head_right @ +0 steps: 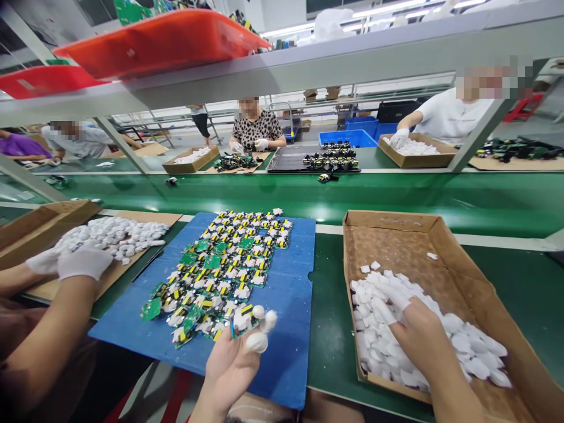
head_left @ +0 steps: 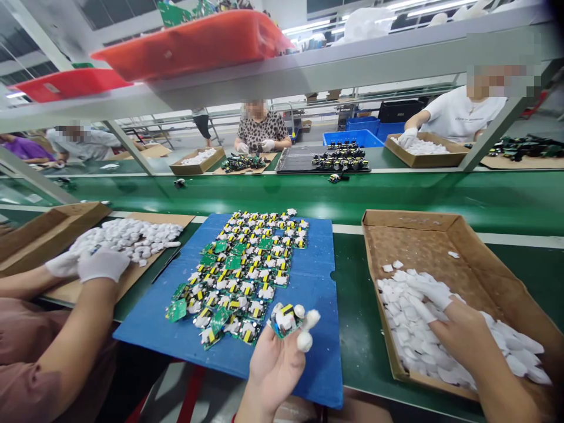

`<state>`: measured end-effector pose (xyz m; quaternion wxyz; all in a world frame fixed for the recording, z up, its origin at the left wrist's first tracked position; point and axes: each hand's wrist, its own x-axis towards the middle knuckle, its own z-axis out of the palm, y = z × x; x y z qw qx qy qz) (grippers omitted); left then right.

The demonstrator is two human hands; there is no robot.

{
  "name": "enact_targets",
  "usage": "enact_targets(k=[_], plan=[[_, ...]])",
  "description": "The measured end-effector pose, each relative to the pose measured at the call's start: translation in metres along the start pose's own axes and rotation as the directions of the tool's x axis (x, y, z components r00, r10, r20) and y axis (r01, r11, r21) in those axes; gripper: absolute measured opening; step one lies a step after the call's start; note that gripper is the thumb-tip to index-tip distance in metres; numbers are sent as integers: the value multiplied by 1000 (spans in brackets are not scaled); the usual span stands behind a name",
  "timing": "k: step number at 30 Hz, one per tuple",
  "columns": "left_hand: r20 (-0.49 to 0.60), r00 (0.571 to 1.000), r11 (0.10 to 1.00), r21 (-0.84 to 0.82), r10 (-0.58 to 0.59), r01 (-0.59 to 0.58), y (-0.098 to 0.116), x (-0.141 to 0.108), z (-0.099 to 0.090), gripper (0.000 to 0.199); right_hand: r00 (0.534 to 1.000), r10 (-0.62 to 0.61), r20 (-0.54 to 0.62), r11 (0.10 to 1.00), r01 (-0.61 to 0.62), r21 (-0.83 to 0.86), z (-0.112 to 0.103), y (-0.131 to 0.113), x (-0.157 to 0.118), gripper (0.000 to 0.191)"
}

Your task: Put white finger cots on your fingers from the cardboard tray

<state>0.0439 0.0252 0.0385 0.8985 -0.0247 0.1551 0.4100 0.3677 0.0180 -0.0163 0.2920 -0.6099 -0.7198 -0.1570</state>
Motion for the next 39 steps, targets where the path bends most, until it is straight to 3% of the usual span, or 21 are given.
enact_targets(k=[3, 6, 9, 14, 17, 20, 22, 23, 25, 27, 28, 29, 31, 34, 39], plan=[[-250, 962, 992, 88, 109, -90, -1, 10, -7, 35, 999, 27, 22, 999, -28, 16, 2, 2, -2, 41], [-345, 897, 936, 306, 277, -171, -7, 18, -12, 32, 998, 42, 45, 999, -44, 32, 4, 4, -4, 36], [-339, 883, 891, 424, 323, -163, -9, 20, -16, 39, 998, 40, 53, 999, -42, 27, 5, 5, -5, 32], [-219, 942, 919, 357, 255, -166, -3, 15, -21, 32, 994, 103, -45, 995, -102, 21, 1, 1, 1, 39], [-134, 963, 890, 428, 235, -158, -2, 12, -22, 29, 984, 165, -65, 985, -162, 54, -4, -3, 6, 39], [-125, 956, 823, 545, 266, -158, -6, 13, -23, 37, 982, 183, -40, 980, -180, 84, -4, -5, 7, 37], [-121, 935, 712, 683, 332, -165, -10, 19, -24, 41, 989, 145, -1, 986, -144, 87, -2, -7, 5, 38], [-104, 917, 602, 782, 386, -165, -12, 23, -25, 41, 992, 120, 26, 989, -122, 85, 0, -8, 4, 38], [8, 872, 195, 974, 490, -119, -15, 31, -26, 40, 994, 86, 74, 992, -92, 82, 3, -11, 3, 37], [155, 850, -241, 970, 503, -34, -16, 39, -28, 45, 992, 71, 100, 994, -79, 78, 4, -13, 2, 32], [201, 850, -387, 922, 486, 2, -16, 43, -29, 50, 992, 68, 105, 994, -76, 75, 4, -13, 2, 30], [223, 852, -474, 880, 474, 33, -16, 47, -30, 54, 992, 67, 107, 995, -75, 72, 4, -13, 2, 29], [219, 850, -527, 846, 480, 80, -16, 53, -32, 61, 992, 70, 105, 995, -77, 66, 3, -13, 2, 28], [215, 854, -582, 804, 473, 119, -16, 60, -36, 53, 992, 74, 100, 995, -81, 64, 1, -10, 1, 31], [240, 890, -626, 777, 388, 64, -9, 57, -46, 52, 991, 61, 119, 994, -71, 79, 0, -7, 0, 33]])
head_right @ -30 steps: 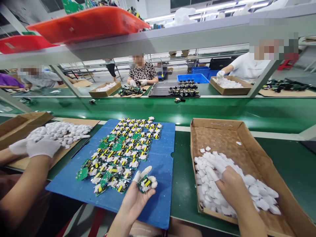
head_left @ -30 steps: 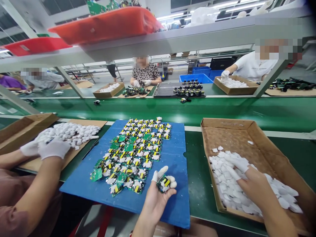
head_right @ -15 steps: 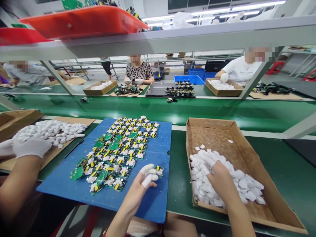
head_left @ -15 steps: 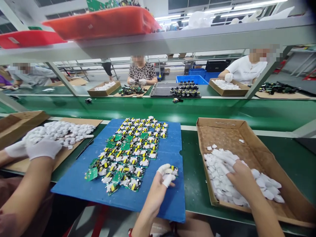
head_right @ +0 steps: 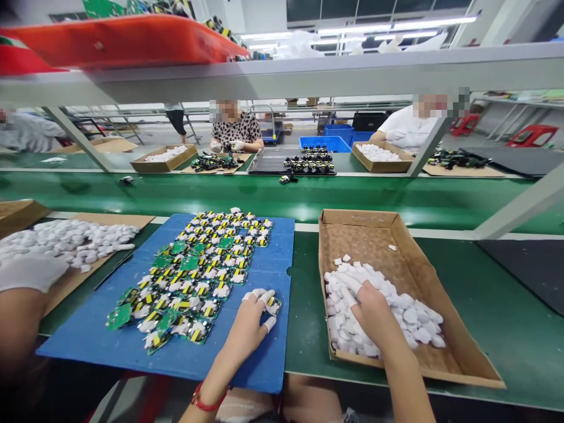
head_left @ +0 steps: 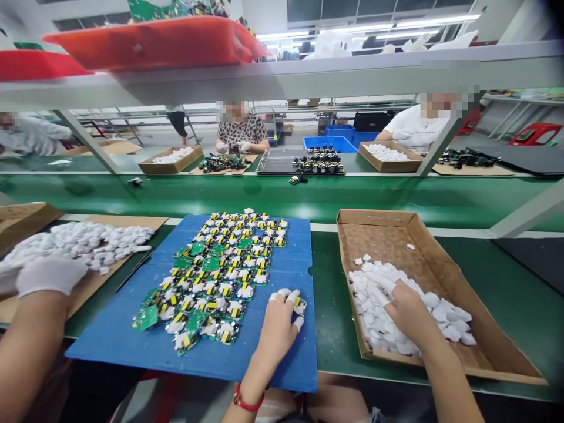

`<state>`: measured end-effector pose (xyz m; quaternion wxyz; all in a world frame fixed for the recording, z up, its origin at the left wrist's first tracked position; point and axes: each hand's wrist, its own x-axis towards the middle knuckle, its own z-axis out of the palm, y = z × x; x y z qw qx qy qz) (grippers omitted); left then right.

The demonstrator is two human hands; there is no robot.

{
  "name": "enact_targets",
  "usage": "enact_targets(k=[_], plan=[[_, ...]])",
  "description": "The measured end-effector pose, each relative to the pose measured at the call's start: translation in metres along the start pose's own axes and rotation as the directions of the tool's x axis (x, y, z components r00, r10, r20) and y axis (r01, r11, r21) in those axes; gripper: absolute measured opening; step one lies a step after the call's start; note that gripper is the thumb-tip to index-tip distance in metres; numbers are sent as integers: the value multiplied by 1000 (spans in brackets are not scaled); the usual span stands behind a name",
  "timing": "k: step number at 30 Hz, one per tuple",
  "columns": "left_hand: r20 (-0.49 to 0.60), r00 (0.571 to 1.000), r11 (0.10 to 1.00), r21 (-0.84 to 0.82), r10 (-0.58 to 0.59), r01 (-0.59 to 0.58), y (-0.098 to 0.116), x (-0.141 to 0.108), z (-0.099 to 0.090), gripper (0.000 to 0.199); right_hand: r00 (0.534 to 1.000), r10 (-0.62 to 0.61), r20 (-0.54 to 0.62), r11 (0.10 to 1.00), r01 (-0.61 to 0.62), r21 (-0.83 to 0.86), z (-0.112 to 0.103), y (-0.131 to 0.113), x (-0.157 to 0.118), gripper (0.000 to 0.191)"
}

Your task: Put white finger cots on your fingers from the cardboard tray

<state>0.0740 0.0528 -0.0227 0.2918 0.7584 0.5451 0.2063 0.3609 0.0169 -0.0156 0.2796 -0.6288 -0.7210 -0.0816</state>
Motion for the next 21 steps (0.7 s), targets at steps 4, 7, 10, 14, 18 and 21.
enact_targets(k=[4, 7, 10, 14, 18, 21], plan=[[11, 1000, 999, -45, 20, -20, -10, -1, -6, 59, 1000, -3, 23, 1000, 3, 10, 1, 0, 0, 30], [16, 1000, 993, -112, 22, -20, -11, 1, -9, 49, 999, -4, 34, 1000, 4, 18, 1, 0, -1, 29], [1, 1000, 972, -234, 12, -11, -9, 3, -9, 40, 999, -7, 48, 999, 5, 33, 0, 1, 0, 30], [-54, 997, 888, -458, -62, 31, -8, 2, -6, 35, 997, -6, 74, 998, 2, 55, -1, 2, 0, 30], [-33, 987, 683, -726, -159, 86, -10, -5, -6, 36, 998, 20, 60, 997, -24, 73, -1, 3, 1, 33], [34, 986, 471, -875, -166, 109, -10, -13, -10, 43, 998, 51, 22, 995, -53, 90, -3, -4, 2, 34]])
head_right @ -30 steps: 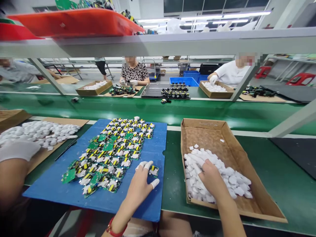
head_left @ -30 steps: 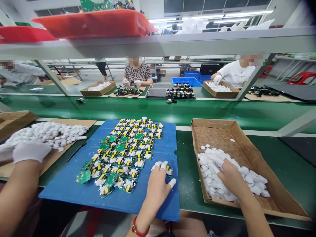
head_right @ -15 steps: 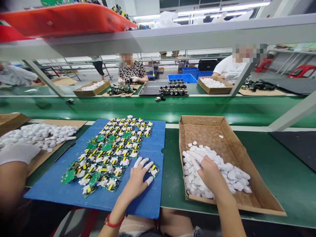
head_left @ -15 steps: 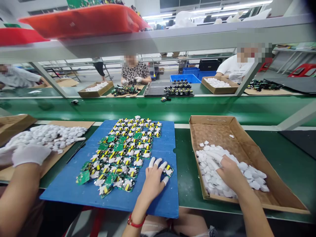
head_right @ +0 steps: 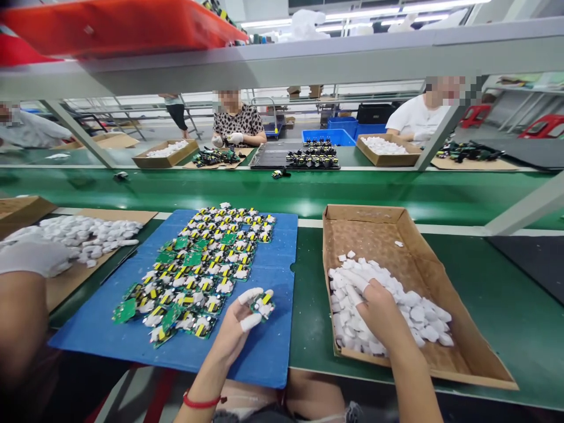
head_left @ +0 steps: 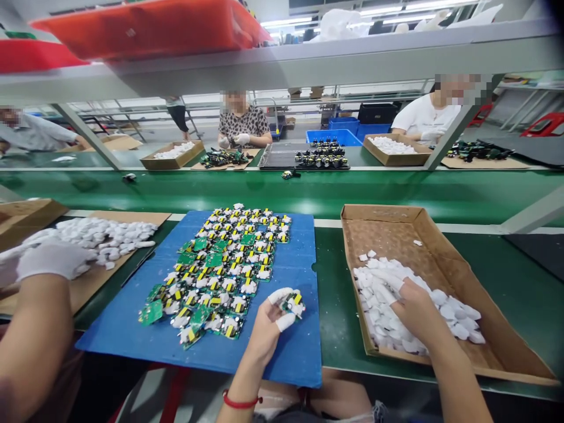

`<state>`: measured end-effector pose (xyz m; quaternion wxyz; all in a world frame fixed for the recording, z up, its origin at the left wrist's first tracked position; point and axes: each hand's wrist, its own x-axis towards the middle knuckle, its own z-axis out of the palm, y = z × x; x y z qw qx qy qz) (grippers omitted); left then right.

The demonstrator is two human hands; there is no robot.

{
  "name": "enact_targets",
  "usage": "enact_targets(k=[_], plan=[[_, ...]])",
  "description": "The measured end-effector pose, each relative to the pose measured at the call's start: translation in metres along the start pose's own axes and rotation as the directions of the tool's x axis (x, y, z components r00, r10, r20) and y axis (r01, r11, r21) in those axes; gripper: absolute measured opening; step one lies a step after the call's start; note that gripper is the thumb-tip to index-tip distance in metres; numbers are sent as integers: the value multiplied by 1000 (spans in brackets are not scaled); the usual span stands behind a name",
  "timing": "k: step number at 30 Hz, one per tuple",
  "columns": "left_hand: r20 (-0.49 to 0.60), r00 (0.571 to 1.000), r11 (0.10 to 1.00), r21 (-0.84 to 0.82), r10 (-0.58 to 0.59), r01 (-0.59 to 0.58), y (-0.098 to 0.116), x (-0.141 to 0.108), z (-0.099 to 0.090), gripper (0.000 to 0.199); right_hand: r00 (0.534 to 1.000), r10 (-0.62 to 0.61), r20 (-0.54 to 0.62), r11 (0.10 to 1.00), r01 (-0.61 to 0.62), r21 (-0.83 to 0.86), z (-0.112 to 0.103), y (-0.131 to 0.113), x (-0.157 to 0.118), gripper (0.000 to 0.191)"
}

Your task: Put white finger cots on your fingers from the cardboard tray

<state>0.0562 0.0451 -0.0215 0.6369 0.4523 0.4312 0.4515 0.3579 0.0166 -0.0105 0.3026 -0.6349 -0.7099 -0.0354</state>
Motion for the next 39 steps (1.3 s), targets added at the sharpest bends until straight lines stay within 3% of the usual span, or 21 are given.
enact_targets(k=[2, 5, 8, 10, 12, 16, 23, 27, 33, 36, 39], plan=[[31, 997, 969, -234, -72, 78, 4, -5, -2, 43, 999, 9, -36, 1000, -9, 15, -1, -14, 1, 35], [92, 969, 788, -566, -231, 242, 12, -9, -1, 33, 995, 83, -49, 966, -68, 248, 0, -49, 1, 31], [94, 928, 671, -665, -360, 328, 17, -10, 5, 20, 988, 148, 52, 797, -150, 585, 8, -89, 1, 29], [80, 899, 615, -703, -430, 356, 19, -12, 10, 20, 988, 145, 49, 719, -139, 681, 15, -109, 1, 27], [65, 877, 583, -722, -477, 371, 19, -15, 15, 21, 993, 116, 15, 713, -94, 695, 21, -123, 1, 24], [17, 894, 625, -708, -448, 327, 19, -24, 22, 24, 999, 14, -43, 754, 17, 656, 30, -137, 0, 23], [-3, 911, 640, -713, -412, 287, 35, -39, 30, 30, 987, -82, -135, 723, 152, 674, 40, -147, -5, 25], [81, 920, 616, -719, -384, 321, 42, -42, 28, 29, 980, -91, -178, 692, 191, 696, 41, -148, -5, 29], [237, 911, 554, -733, -336, 395, 37, -45, 21, 20, 986, -89, -143, 606, 168, 778, 36, -148, -8, 35], [288, 914, 564, -720, -287, 404, 34, -47, 18, 15, 987, -89, -134, 572, 161, 804, 32, -149, -8, 37], [334, 909, 602, -683, -248, 415, 36, -48, 18, 26, 990, -72, -118, 543, 138, 828, 30, -150, -9, 34]])
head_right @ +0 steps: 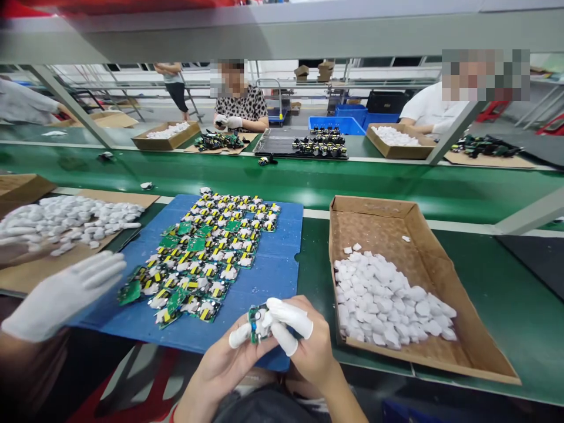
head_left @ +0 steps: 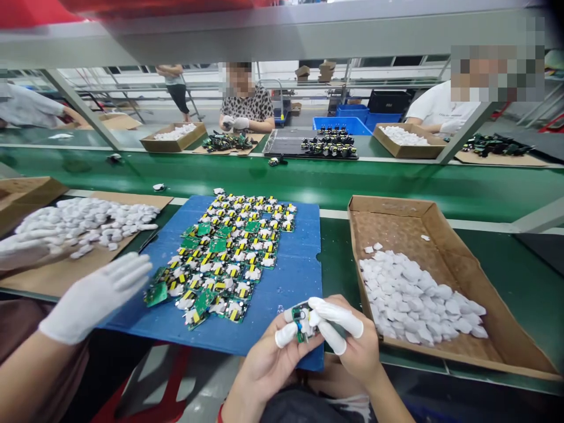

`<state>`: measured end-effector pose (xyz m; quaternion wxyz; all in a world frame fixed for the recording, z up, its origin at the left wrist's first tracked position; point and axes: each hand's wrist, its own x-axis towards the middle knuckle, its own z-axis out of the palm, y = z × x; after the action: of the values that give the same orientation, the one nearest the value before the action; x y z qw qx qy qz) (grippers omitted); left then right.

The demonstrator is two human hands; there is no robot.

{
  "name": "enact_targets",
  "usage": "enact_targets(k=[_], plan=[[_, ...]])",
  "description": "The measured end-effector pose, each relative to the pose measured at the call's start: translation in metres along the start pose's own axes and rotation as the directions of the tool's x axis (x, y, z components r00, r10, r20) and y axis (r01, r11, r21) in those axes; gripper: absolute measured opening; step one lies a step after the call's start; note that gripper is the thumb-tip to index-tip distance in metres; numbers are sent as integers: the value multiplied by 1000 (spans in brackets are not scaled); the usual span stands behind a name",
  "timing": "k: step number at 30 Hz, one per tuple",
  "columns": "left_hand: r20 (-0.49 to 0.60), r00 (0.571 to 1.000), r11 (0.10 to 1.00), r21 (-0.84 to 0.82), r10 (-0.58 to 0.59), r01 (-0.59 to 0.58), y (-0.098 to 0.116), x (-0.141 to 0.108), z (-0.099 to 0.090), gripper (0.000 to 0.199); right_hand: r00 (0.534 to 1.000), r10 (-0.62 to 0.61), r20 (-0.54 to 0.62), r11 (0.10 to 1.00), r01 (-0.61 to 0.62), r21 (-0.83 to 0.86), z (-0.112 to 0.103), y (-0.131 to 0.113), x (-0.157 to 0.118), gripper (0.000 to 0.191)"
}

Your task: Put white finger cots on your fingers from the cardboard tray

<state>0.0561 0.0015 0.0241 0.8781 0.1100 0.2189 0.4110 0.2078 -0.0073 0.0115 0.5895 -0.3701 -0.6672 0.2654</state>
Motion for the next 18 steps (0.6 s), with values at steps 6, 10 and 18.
enact_targets(k=[6, 10, 18], plan=[[-87, 996, 982, 189, 8, 9, 2, -1, 13, 27, 995, -89, -45, 993, 92, 79, 3, -3, -7, 32], [-126, 992, 967, 253, 9, 23, 1, -3, 21, 31, 991, -111, -79, 989, 117, 87, 5, -4, -12, 27], [-121, 991, 935, 356, 54, -7, -4, -13, 22, 41, 988, -126, -88, 974, 140, 179, 9, -7, -19, 29]])
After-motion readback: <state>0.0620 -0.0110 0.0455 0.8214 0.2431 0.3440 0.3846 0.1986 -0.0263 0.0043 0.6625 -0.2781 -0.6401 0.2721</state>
